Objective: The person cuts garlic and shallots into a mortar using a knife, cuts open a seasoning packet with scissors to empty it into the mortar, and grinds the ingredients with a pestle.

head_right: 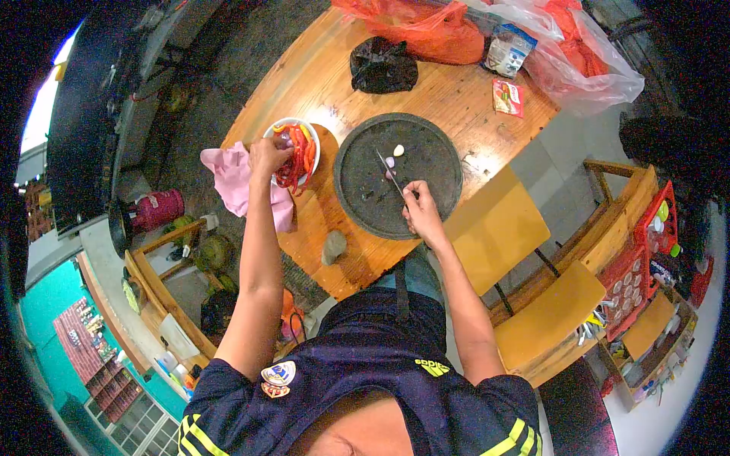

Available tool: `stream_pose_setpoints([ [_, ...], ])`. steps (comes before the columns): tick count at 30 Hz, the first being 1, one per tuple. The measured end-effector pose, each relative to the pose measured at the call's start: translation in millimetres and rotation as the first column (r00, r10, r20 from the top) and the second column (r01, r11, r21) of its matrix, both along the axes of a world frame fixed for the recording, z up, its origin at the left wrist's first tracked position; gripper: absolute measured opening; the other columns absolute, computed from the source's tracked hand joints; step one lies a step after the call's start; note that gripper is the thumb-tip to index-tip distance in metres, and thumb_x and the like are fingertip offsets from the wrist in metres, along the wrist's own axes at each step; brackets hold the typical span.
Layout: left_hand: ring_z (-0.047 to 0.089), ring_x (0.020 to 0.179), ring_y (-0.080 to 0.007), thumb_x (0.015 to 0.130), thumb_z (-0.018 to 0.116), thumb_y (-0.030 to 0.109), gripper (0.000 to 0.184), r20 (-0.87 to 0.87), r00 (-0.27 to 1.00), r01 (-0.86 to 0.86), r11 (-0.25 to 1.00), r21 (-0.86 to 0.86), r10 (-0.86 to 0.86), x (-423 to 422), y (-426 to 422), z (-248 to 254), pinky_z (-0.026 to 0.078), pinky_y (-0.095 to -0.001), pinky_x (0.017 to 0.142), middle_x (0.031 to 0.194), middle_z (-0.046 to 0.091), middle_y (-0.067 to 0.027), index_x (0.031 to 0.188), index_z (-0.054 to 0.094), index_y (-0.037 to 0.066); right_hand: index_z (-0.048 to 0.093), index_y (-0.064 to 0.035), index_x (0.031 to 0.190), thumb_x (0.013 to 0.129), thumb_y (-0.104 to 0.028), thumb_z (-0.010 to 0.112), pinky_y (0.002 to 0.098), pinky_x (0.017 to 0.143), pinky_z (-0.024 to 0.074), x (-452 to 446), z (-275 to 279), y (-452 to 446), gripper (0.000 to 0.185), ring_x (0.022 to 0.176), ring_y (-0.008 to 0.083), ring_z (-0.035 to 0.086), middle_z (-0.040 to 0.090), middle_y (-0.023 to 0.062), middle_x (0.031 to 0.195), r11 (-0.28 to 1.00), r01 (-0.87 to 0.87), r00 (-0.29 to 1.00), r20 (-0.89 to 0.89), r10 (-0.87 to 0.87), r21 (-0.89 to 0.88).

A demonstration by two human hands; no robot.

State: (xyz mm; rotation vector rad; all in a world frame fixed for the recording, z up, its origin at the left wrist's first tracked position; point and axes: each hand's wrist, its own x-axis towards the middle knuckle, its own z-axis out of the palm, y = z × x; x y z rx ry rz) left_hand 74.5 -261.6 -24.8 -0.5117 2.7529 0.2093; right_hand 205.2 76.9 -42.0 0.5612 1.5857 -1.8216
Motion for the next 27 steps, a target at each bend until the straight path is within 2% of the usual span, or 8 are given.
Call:
stream_pose_setpoints([
  [2,0.068,0.086,-0.0282,0.065,0.076,0.037,0.035,-0.057,0.993,0.097,0.992,-0.082,-0.102,0.1,-8.0,-15.0,0.053,-0.041,0.078,0.087,0.07,-0.0132,0.095,0.075,0.019,0.04,-0.0152,0.105,0.099,-0.027,0.046,0.0232,0.035,0.0283,0.6,0.3,0.3,0.014,0.039,0.0059,0.036,0.042,-0.0023,0.058,1.0,0.003,1.0,-0.007,-0.003,0.014],
  [8,0.068,0.084,-0.0293,0.065,0.074,0.035,0.031,-0.13,0.98,0.132,0.983,-0.124,-0.148,-1.7,-19.3,-36.3,0.053,-0.0418,0.077,0.086,0.07,-0.0138,0.091,0.075,0.019,0.042,-0.0148,0.103,0.099,-0.027,0.047,0.0235,0.035,0.0288,2.3,-1.3,2.2,0.014,0.039,0.0063,0.037,0.043,-0.0021,0.057,0.999,0.037,0.999,-0.02,-0.036,0.027],
  [11,0.068,0.086,-0.0293,0.065,0.074,0.034,0.029,-0.062,0.997,0.049,0.998,-0.044,-0.052,1.7,-15.0,-11.4,0.053,-0.0413,0.078,0.089,0.071,-0.0127,0.089,0.076,0.019,0.042,-0.0148,0.103,0.099,-0.026,0.048,0.0236,0.035,0.0286,3.0,-0.3,4.2,0.014,0.039,0.0064,0.037,0.043,-0.0021,0.057,0.998,0.05,0.999,-0.019,-0.049,0.03],
  [12,0.068,0.089,-0.0293,0.066,0.075,0.03,0.03,-0.01,0.999,-0.051,0.997,0.064,0.051,3.2,-2.3,17.9,0.052,-0.0406,0.078,0.094,0.071,-0.0125,0.095,0.075,0.02,0.042,-0.0149,0.103,0.099,-0.026,0.048,0.0236,0.034,0.0285,3.3,-0.7,5.2,0.014,0.039,0.0063,0.037,0.044,-0.002,0.057,0.998,0.054,0.998,-0.016,-0.054,0.028],
  [15,0.067,0.093,-0.0298,0.071,0.072,0.022,0.032,-0.118,0.989,-0.089,0.996,0.025,0.092,8.7,-9.5,13.5,0.051,-0.0394,0.085,0.098,0.07,-0.0127,0.102,0.073,0.019,0.041,-0.015,0.104,0.099,-0.026,0.048,0.0236,0.034,0.0283,3.3,-2.4,4.2,0.014,0.038,0.0063,0.037,0.044,-0.0019,0.057,0.998,0.056,0.998,-0.007,-0.055,0.014],
  [21,0.065,0.095,-0.0324,0.078,0.068,0.025,0.033,-0.146,0.989,0.01,0.999,0.038,-0.004,8.6,-18.6,-15.1,0.05,-0.0405,0.084,0.098,0.069,-0.0154,0.11,0.07,0.018,0.041,-0.0154,0.103,0.099,-0.026,0.047,0.0234,0.034,0.0278,1.2,0.3,0.7,0.013,0.039,0.006,0.037,0.044,-0.0021,0.057,0.999,0.04,0.999,-0.011,-0.04,0.018],
  [24,0.065,0.095,-0.0357,0.077,0.065,0.028,0.039,-0.129,0.991,-0.015,0.994,0.105,0.028,4.7,-14.4,-17.4,0.05,-0.0439,0.084,0.098,0.068,-0.0193,0.115,0.067,0.017,0.041,-0.0156,0.103,0.099,-0.027,0.047,0.0233,0.035,0.0278,1.8,-1.3,1.6,0.013,0.039,0.0061,0.037,0.044,-0.0022,0.057,0.999,0.046,0.999,-0.006,-0.046,0.011],
  [27,0.065,0.093,-0.0353,0.075,0.064,0.029,0.04,-0.095,0.995,0.028,0.996,0.079,-0.021,2.6,-7.1,-7.6,0.051,-0.0435,0.083,0.096,0.068,-0.0197,0.112,0.068,0.017,0.042,-0.0158,0.103,0.099,-0.027,0.047,0.0234,0.035,0.028,2.4,-4.5,3.5,0.013,0.039,0.0064,0.037,0.044,-0.0022,0.057,0.998,0.055,0.998,-0.012,-0.055,0.018],
])
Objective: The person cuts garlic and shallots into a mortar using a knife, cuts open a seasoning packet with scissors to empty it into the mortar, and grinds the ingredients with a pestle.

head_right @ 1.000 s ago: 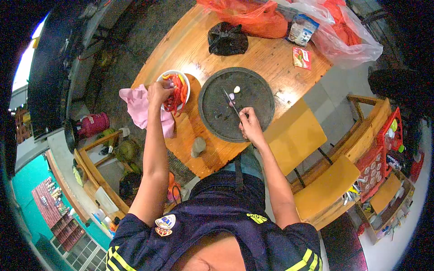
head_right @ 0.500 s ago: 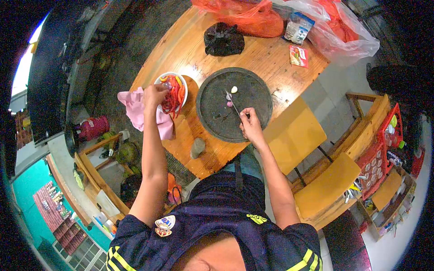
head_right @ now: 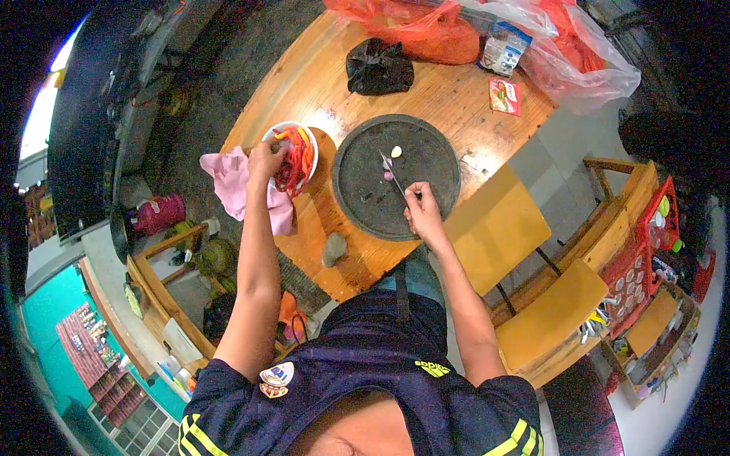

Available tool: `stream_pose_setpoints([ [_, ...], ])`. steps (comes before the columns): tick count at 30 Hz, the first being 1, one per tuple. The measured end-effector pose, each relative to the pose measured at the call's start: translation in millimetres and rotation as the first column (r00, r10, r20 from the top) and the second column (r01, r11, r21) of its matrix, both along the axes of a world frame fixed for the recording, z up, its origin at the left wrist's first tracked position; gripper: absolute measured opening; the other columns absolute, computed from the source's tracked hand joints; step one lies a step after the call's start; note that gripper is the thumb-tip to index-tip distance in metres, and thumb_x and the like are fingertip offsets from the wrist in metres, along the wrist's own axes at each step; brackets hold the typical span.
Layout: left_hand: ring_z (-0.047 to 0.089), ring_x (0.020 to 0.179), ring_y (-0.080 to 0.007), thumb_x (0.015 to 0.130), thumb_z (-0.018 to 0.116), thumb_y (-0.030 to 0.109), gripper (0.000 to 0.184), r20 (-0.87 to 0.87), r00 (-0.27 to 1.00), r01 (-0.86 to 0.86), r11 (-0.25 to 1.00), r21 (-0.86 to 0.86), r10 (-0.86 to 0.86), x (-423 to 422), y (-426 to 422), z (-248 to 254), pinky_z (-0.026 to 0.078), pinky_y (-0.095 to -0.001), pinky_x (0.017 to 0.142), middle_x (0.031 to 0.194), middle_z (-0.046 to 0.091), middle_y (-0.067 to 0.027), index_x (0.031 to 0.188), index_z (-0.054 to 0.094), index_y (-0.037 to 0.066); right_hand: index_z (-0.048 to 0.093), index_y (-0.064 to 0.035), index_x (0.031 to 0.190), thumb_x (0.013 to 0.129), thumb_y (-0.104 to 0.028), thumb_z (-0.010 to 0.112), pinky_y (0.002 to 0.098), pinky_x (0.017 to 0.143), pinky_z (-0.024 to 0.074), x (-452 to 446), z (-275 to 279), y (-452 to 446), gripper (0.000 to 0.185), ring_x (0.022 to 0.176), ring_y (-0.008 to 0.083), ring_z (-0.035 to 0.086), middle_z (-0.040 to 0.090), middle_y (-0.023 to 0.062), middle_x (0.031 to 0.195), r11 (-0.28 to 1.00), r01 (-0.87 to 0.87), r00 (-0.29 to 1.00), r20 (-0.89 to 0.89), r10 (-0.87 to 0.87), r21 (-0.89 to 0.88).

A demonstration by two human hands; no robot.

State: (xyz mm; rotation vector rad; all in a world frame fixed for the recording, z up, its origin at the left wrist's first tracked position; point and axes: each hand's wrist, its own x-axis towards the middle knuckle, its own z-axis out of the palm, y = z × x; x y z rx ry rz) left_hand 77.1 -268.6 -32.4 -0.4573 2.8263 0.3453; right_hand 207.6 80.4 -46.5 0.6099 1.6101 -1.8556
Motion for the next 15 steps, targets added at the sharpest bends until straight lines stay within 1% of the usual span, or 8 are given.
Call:
stream_pose_setpoints([
  [3,0.066,0.089,-0.0353,0.072,0.066,0.027,0.036,0.025,0.999,0.032,0.998,-0.06,-0.03,-4.6,-4.8,-9.6,0.052,-0.043,0.08,0.092,0.069,-0.0192,0.107,0.07,0.016,0.042,-0.0158,0.102,0.099,-0.027,0.048,0.0236,0.035,0.0283,0.4,0.5,0.5,0.014,0.039,0.0066,0.037,0.045,-0.0023,0.057,1.0,0.012,1.0,-0.001,-0.012,-0.003],
  [6,0.067,0.084,-0.0339,0.07,0.068,0.025,0.034,0.015,0.999,0.052,0.998,-0.019,-0.051,-4.7,-11.4,-9.9,0.053,-0.0416,0.076,0.088,0.07,-0.0172,0.103,0.072,0.016,0.042,-0.0153,0.103,0.099,-0.027,0.048,0.0237,0.034,0.0286,0.2,1.3,0.1,0.014,0.038,0.0067,0.037,0.045,-0.0023,0.056,1.0,0.018,1.0,-0.009,-0.018,0.003],
  [9,0.067,0.088,-0.0313,0.069,0.069,0.022,0.029,0.028,1.0,0.002,0.995,0.1,-0.005,-3.2,-15.9,-2.6,0.052,-0.0401,0.079,0.092,0.07,-0.0156,0.097,0.074,0.02,0.042,-0.0146,0.103,0.099,-0.027,0.048,0.0237,0.034,0.0287,0.5,-1.4,1.0,0.015,0.038,0.0066,0.037,0.044,-0.0022,0.056,1.0,0.018,1.0,-0.023,-0.018,0.0],
  [12,0.068,0.088,-0.0304,0.07,0.069,0.024,0.027,0.063,0.998,0.001,0.989,0.15,-0.011,-0.6,-17.3,-2.6,0.053,-0.0392,0.08,0.092,0.07,-0.0146,0.096,0.075,0.02,0.041,-0.0141,0.103,0.099,-0.027,0.048,0.0236,0.034,0.0288,0.4,-1.1,-0.2,0.015,0.038,0.0066,0.037,0.044,-0.0021,0.055,1.0,0.015,1.0,-0.022,-0.015,0.004],
  [15,0.068,0.087,-0.0306,0.072,0.069,0.027,0.023,-0.026,1.0,0.0,0.996,0.087,0.002,1.4,-7.0,-3.7,0.053,-0.0389,0.08,0.092,0.07,-0.0142,0.093,0.075,0.02,0.041,-0.0141,0.103,0.099,-0.027,0.048,0.0234,0.034,0.0285,-1.0,-3.2,-2.5,0.015,0.038,0.0063,0.037,0.044,-0.002,0.055,1.0,0.011,1.0,-0.023,-0.011,0.004],
])
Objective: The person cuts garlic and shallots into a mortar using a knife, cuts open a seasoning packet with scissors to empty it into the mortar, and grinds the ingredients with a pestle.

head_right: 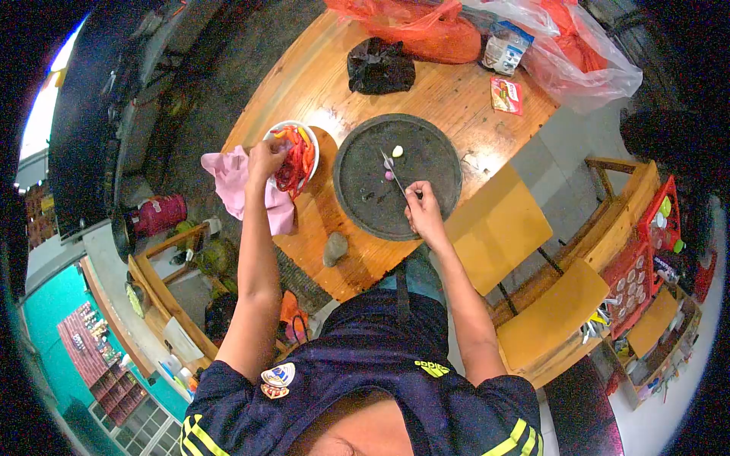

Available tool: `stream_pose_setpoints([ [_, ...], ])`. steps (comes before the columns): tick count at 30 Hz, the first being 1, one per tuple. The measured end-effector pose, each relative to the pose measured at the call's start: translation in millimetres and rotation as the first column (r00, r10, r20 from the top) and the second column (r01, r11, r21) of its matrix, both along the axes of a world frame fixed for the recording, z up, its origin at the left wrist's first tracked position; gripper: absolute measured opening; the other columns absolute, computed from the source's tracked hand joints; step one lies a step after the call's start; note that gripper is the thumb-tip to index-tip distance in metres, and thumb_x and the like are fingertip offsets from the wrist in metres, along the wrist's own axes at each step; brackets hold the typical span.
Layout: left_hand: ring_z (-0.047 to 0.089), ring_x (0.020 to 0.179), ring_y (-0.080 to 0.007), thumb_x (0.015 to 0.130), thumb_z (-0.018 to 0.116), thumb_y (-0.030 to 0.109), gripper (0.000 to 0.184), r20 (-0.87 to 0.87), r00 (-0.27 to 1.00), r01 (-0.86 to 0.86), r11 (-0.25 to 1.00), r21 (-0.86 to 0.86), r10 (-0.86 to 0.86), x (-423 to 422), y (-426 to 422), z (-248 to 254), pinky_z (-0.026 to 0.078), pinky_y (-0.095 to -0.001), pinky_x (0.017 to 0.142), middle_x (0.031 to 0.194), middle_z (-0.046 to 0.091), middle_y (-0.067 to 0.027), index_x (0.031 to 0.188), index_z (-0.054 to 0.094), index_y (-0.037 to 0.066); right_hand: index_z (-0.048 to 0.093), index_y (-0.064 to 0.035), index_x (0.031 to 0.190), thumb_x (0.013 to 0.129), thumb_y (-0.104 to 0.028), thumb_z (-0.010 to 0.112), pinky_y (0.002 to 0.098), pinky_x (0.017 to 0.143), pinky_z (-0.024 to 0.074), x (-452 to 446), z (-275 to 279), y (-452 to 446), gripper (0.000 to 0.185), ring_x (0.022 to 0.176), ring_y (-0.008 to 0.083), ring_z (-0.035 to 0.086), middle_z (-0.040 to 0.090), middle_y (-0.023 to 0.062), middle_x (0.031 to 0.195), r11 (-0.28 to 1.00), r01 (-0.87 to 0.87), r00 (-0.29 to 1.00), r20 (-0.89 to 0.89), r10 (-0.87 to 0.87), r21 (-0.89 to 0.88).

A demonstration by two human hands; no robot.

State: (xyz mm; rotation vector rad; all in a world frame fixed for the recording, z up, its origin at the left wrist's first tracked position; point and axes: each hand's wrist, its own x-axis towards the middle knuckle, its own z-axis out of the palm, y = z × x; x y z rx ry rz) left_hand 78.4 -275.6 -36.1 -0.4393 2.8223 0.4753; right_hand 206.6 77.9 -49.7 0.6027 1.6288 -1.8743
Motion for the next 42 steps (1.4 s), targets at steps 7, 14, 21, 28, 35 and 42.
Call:
stream_pose_setpoints([
  [7,0.068,0.086,-0.0314,0.072,0.071,0.034,0.028,0.04,0.998,0.045,0.997,-0.056,-0.043,-5.5,6.0,-1.8,0.053,-0.0412,0.078,0.09,0.07,-0.0152,0.094,0.075,0.018,0.041,-0.0144,0.103,0.098,-0.03,0.049,0.0227,0.035,0.0272,1.1,7.2,2.8,0.018,0.04,0.0056,0.036,0.044,-0.002,0.056,1.0,0.016,1.0,0.004,-0.016,0.02],
  [14,0.069,0.077,-0.0238,0.072,0.072,0.026,0.031,-0.211,0.975,-0.046,0.989,0.138,0.075,5.2,17.6,22.5,0.052,-0.0357,0.073,0.081,0.071,-0.0104,0.098,0.071,0.011,0.038,-0.015,0.117,0.097,-0.035,0.052,0.021,0.038,0.0287,1.1,27.4,8.7,0.032,0.044,0.0045,0.035,0.045,-0.0018,0.065,0.995,0.092,0.995,0.019,-0.093,0.047],
  [21,0.069,0.072,-0.02,0.07,0.075,0.024,0.036,-0.2,0.972,-0.066,0.963,0.261,0.12,21.3,-10.7,18.1,0.052,-0.0336,0.068,0.083,0.071,-0.0093,0.102,0.069,0.009,0.037,-0.014,0.125,0.095,-0.032,0.057,0.0201,0.04,0.0279,3.9,22.1,9.4,0.041,0.044,0.0027,0.033,0.045,-0.002,0.066,0.997,0.056,0.998,-0.005,-0.056,0.057],
  [28,0.068,0.071,-0.0187,0.071,0.077,0.027,0.034,-0.094,0.961,-0.218,0.921,0.323,0.26,28.6,-22.1,16.0,0.051,-0.0319,0.065,0.083,0.071,-0.0088,0.095,0.068,0.005,0.038,-0.0142,0.122,0.094,-0.03,0.057,0.0202,0.039,0.0265,2.8,19.1,9.1,0.038,0.044,0.0024,0.034,0.045,-0.0031,0.065,0.998,0.054,0.999,-0.011,-0.053,0.026],
  [35,0.068,0.069,-0.0171,0.075,0.075,0.019,0.022,-0.256,0.92,-0.234,0.94,0.249,0.297,39.0,1.2,38.7,0.051,-0.0284,0.061,0.08,0.072,-0.0101,0.09,0.073,0.004,0.039,-0.0139,0.121,0.095,-0.034,0.057,0.02,0.037,0.024,1.5,21.8,11.5,0.037,0.043,0.0024,0.032,0.042,-0.0044,0.062,0.998,0.063,0.998,0.001,-0.063,-0.006],
  [42,0.067,0.071,-0.0142,0.074,0.076,0.011,0.024,-0.161,0.884,-0.317,0.815,0.485,0.439,46.1,9.5,16.8,0.053,-0.0269,0.064,0.085,0.07,-0.01,0.095,0.068,0.002,0.038,-0.0163,0.126,0.099,-0.037,0.046,0.0199,0.038,0.0262,-0.3,21.3,12.9,0.035,0.042,0.0028,0.03,0.043,-0.0027,0.063,0.997,0.073,0.996,0.054,-0.071,-0.022],
])
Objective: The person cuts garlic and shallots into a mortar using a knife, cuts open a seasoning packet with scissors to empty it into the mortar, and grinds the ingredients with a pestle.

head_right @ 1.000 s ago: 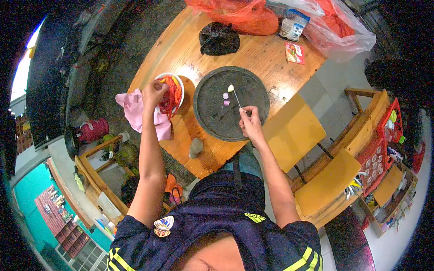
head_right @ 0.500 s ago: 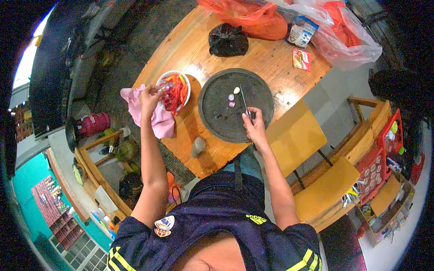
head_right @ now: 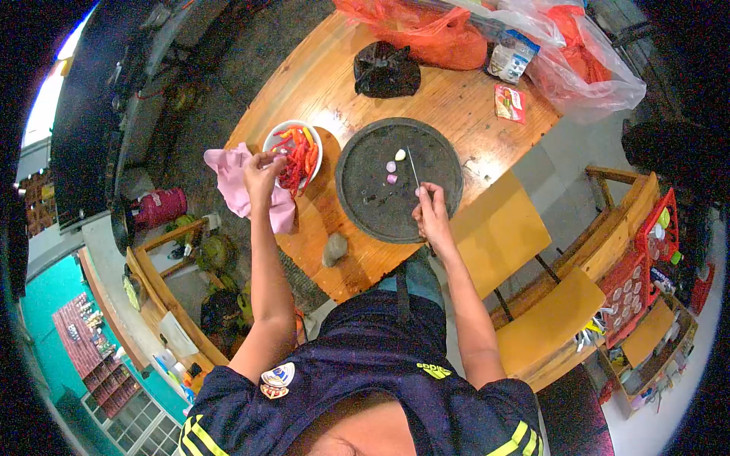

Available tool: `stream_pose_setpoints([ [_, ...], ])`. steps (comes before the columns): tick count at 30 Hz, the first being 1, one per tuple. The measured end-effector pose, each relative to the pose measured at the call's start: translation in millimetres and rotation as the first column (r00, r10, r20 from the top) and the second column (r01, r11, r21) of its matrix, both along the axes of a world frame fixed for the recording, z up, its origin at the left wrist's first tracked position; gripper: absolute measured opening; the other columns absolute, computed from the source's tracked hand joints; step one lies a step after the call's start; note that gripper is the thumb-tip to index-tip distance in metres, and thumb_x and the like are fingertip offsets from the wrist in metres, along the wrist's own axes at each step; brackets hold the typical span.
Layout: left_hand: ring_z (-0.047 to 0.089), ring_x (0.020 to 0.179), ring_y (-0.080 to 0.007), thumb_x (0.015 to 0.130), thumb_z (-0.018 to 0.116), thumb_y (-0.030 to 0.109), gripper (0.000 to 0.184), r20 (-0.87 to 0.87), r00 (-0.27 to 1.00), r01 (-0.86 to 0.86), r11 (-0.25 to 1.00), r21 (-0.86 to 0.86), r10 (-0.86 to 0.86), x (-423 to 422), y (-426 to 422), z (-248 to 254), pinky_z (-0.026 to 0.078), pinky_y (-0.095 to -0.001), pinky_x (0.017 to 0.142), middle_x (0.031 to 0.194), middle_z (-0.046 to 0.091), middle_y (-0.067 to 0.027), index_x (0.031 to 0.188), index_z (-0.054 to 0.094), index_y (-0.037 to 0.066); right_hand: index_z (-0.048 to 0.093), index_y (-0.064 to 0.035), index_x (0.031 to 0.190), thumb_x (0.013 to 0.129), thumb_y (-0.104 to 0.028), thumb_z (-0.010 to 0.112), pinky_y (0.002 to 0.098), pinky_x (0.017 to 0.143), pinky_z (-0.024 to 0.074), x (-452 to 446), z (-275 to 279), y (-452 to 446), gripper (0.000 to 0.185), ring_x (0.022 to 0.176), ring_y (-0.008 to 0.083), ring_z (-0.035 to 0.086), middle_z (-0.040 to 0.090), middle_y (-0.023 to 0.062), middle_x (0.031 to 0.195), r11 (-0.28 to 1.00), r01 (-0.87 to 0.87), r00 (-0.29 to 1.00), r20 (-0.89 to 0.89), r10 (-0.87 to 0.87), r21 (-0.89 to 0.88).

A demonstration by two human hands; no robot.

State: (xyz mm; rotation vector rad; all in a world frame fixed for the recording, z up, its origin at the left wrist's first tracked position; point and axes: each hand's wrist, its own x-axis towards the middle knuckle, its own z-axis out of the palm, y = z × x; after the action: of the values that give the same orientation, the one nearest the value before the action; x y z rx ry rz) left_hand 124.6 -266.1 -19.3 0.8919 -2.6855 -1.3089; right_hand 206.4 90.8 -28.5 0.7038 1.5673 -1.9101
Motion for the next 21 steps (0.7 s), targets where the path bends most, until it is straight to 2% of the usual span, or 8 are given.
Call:
stream_pose_setpoints([
  [3,0.065,0.072,-0.0148,0.075,0.074,0.004,0.027,-0.183,0.973,-0.043,0.89,0.454,0.141,12.4,20.0,-7.2,0.052,-0.0252,0.061,0.087,0.066,-0.0093,0.099,0.064,-0.001,0.036,-0.0168,0.13,0.101,-0.037,0.042,0.0197,0.037,0.0267,1.6,-0.4,-0.4,0.036,0.042,0.0029,0.03,0.044,-0.0025,0.064,0.999,-0.019,1.0,-0.011,0.019,0.028],
  [6,0.064,0.075,-0.0143,0.078,0.07,0.001,0.03,-0.164,0.98,-0.045,0.933,0.356,0.11,16.8,21.9,-9.5,0.052,-0.0244,0.065,0.09,0.065,-0.0107,0.105,0.059,-0.004,0.033,-0.0179,0.134,0.101,-0.04,0.038,0.0187,0.038,0.0254,2.4,2.0,-5.5,0.04,0.043,0.0025,0.03,0.042,-0.0025,0.065,0.992,-0.051,0.998,-0.032,0.055,0.119],
  [8,0.065,0.077,-0.0146,0.08,0.068,0.003,0.03,-0.133,0.986,-0.054,0.944,0.326,0.102,20.5,22.2,-4.4,0.052,-0.0249,0.068,0.093,0.066,-0.0109,0.108,0.059,-0.003,0.033,-0.0184,0.134,0.101,-0.04,0.038,0.0183,0.038,0.0241,1.6,4.2,-1.9,0.04,0.043,0.0025,0.028,0.041,-0.0029,0.065,1.0,0.009,1.0,-0.003,-0.009,0.018],
  [11,0.064,0.078,-0.0137,0.078,0.069,0.001,0.026,-0.14,0.979,-0.042,0.818,0.574,0.148,25.7,31.5,9.6,0.052,-0.025,0.07,0.089,0.066,-0.0093,0.103,0.061,-0.001,0.033,-0.0194,0.136,0.102,-0.039,0.038,0.018,0.037,0.0217,0.4,10.5,-0.9,0.04,0.043,0.0024,0.026,0.038,-0.0042,0.064,0.989,0.092,0.995,0.043,-0.088,-0.119],
  [13,0.065,0.079,-0.0131,0.079,0.068,0.001,0.025,-0.051,0.994,-0.038,0.736,0.676,0.098,30.1,56.2,21.7,0.052,-0.0252,0.07,0.09,0.067,-0.0079,0.103,0.061,0.001,0.033,-0.0202,0.137,0.102,-0.037,0.039,0.0178,0.036,0.02,-0.8,16.1,0.5,0.039,0.043,0.0023,0.025,0.036,-0.0052,0.063,0.969,0.146,0.988,0.075,-0.134,-0.199],
  [16,0.065,0.081,-0.0129,0.081,0.07,0.006,0.025,0.03,0.992,0.058,0.667,0.743,-0.12,45.1,104.1,19.4,0.051,-0.0257,0.072,0.095,0.069,-0.0069,0.104,0.061,0.003,0.036,-0.0192,0.139,0.102,-0.035,0.04,0.0184,0.039,0.0241,2.2,23.6,-4.9,0.04,0.046,0.003,0.03,0.037,-0.0049,0.062,0.981,0.037,0.999,0.024,-0.033,-0.191],
  [18,0.066,0.091,-0.0184,0.085,0.069,0.011,0.027,0.051,0.985,0.061,0.605,0.794,-0.166,56.2,136.0,12.5,0.052,-0.0294,0.082,0.1,0.068,-0.0116,0.107,0.06,-0.001,0.037,-0.0168,0.14,0.102,-0.032,0.04,0.0191,0.042,0.0276,8.2,17.0,-16.8,0.041,0.049,0.0036,0.034,0.039,-0.0045,0.062,0.996,-0.039,0.992,-0.126,0.029,-0.084],
  [21,0.066,0.093,-0.0181,0.084,0.069,0.006,0.026,0.116,0.992,-0.083,0.468,0.88,-0.042,60.1,171.6,17.3,0.052,-0.0291,0.085,0.1,0.067,-0.0114,0.107,0.059,-0.002,0.038,-0.0127,0.143,0.102,-0.028,0.041,0.0204,0.049,0.0334,11.8,24.7,-27.1,0.044,0.055,0.0047,0.04,0.041,-0.0043,0.064,0.994,-0.097,0.965,-0.248,0.082,-0.049],
])
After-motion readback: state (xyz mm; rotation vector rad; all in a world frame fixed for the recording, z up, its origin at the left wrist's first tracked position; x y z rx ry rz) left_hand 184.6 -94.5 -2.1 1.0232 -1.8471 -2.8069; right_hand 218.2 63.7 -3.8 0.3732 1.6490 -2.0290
